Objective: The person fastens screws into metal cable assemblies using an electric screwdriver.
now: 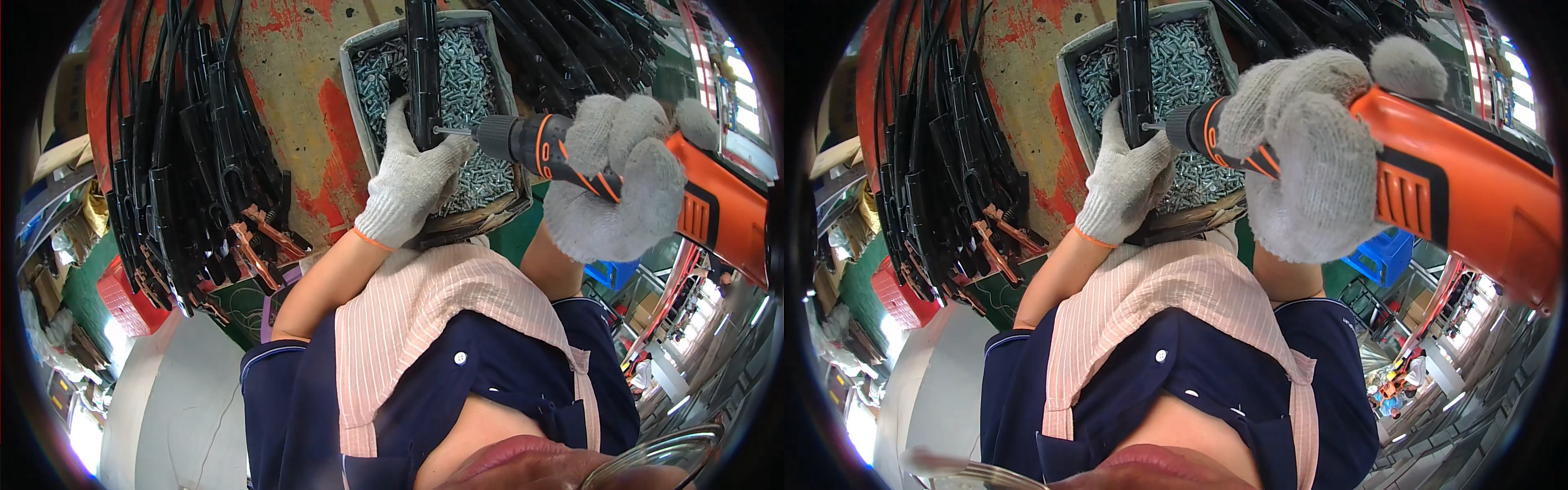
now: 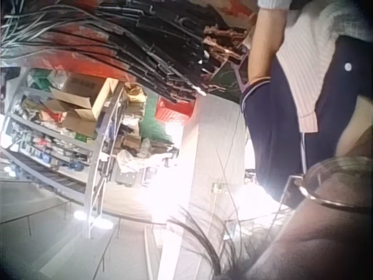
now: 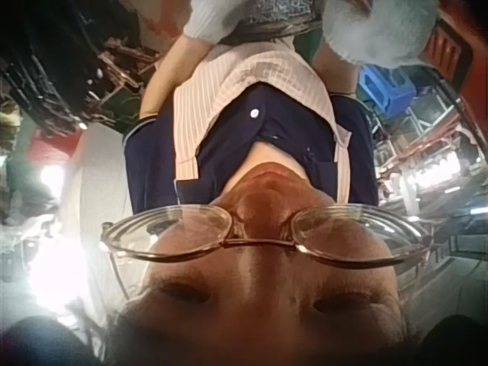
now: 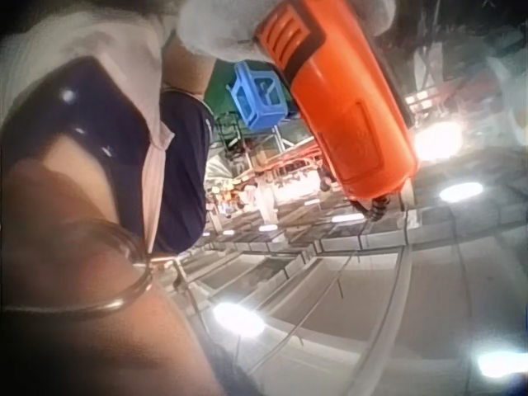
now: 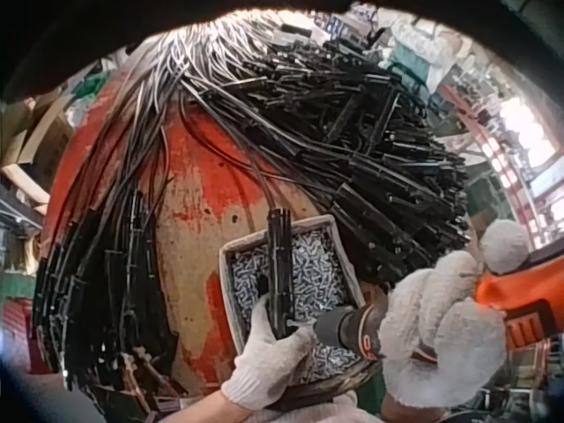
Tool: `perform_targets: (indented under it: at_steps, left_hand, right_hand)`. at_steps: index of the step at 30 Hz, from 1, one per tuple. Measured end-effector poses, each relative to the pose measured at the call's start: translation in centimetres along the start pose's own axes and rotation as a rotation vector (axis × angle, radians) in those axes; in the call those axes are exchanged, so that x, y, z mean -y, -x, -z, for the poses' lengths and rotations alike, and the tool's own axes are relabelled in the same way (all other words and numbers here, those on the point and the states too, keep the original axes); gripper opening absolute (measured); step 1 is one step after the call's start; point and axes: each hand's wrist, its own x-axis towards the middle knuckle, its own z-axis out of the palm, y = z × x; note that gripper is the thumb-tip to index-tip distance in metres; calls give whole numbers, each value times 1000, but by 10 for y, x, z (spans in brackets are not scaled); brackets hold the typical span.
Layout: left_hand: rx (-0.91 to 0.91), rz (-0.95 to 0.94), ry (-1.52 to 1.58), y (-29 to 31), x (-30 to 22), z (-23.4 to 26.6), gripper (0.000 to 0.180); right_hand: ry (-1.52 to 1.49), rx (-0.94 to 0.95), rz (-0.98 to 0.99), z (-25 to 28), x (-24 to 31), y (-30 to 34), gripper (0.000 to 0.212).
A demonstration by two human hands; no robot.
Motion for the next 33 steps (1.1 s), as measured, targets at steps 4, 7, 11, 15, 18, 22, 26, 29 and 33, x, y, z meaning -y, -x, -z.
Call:
perform_targets:
  at_steps: [4,7,11,15,18,22,26,29,33]
  left_hand:
    - [19,-31,2,-2,-2,-1,82]
    - [-17,-59,-62,4,-3,-6,80]
    - [-46,-59,-42,-5,7,-1,70]
    - [88,-94,5,15,-3,-2,55]
    - [83,-113,2,40,-15,-30,19]
    - [237,-247,83,26,-32,-100,36]
    - [394,-260,262,-38,-33,-163,72]
    - [396,-142,-80,-53,-37,-192,102]
    - [636,-485,-466,-16,-27,-160,81]
  right_hand:
    - [-29,-77,19,2,-8,-4,38]
    - [-126,-58,-4,-4,2,-4,44]
    - [92,-16,7,7,-5,2,48]
    - [-245,-114,139,46,42,4,43]
    - [-301,-294,318,85,80,17,39]
    - [-104,-522,364,114,108,25,37]
    - [122,-617,311,118,132,33,41]
    - [292,-665,244,125,140,39,52]
    - [297,-527,96,96,119,24,54]
